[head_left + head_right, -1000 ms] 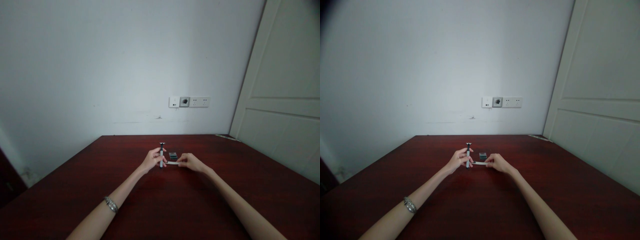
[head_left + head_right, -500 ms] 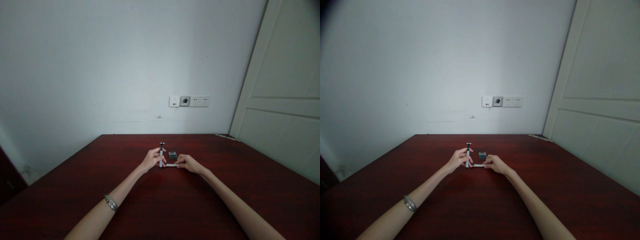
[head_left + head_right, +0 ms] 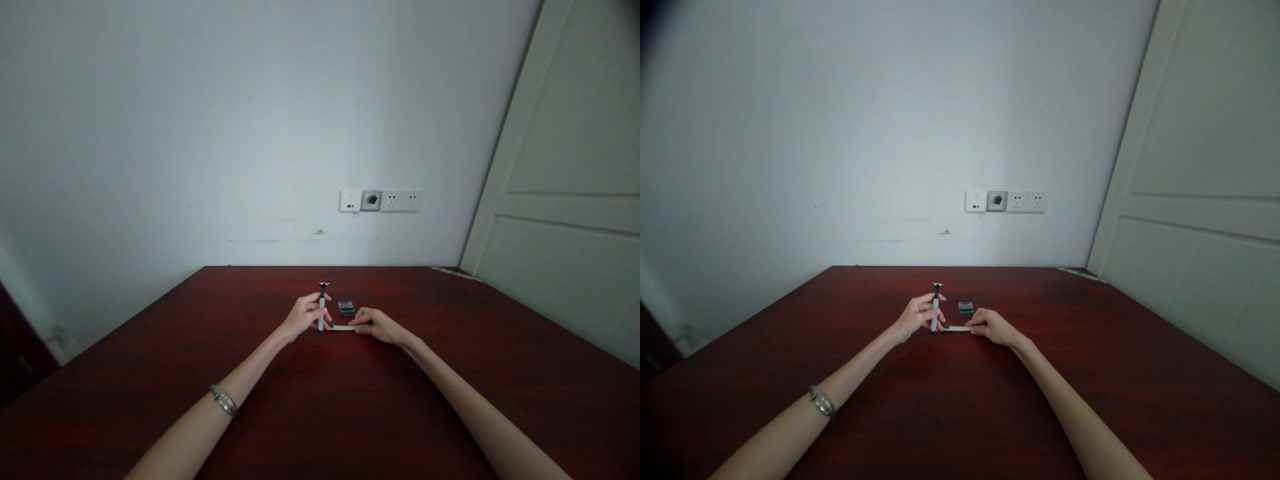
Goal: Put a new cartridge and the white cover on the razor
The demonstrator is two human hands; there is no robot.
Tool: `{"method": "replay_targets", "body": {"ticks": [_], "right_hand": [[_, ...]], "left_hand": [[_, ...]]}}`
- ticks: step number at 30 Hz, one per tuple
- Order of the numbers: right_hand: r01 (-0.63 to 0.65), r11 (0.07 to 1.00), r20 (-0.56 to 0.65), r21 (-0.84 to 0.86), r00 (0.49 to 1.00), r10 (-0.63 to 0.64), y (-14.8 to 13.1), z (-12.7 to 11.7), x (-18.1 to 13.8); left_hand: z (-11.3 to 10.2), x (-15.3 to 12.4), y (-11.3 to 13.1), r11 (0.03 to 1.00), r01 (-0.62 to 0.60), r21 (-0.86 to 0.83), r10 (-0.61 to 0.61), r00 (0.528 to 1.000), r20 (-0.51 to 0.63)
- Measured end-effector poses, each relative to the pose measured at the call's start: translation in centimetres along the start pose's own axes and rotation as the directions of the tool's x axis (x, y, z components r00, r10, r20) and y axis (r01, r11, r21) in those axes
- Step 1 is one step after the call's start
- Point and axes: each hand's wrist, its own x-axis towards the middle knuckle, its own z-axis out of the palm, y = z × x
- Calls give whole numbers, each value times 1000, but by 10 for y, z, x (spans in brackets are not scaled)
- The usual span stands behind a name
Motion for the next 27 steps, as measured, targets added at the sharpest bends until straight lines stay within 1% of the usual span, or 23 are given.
{"method": "replay_targets", "body": {"ticks": [6,12,15,18,21,27], "right_hand": [[52,999,48,1,998,-52,-1,-6,-2],[16,1000,50,2,999,-16,-4,-22,-2],[-12,999,-31,-30,999,11,-4,-32,6],[-26,992,-119,-123,993,11,-3,-39,19],[-19,981,-125,-196,992,-6,-3,-37,31],[-36,966,-143,-256,990,-1,-1,-23,41]], "left_hand": [[-1,0,-1,1000,7,16,-7,1000,-5],[-4,1,-4,1000,21,10,-21,999,-30],[-4,1,-3,1000,18,8,-18,999,-37],[-5,1,-3,1000,22,1,-22,998,-53],[-5,0,-3,1000,30,-1,-30,997,-66],[-5,0,-5,1000,25,-2,-25,998,-55]]}}
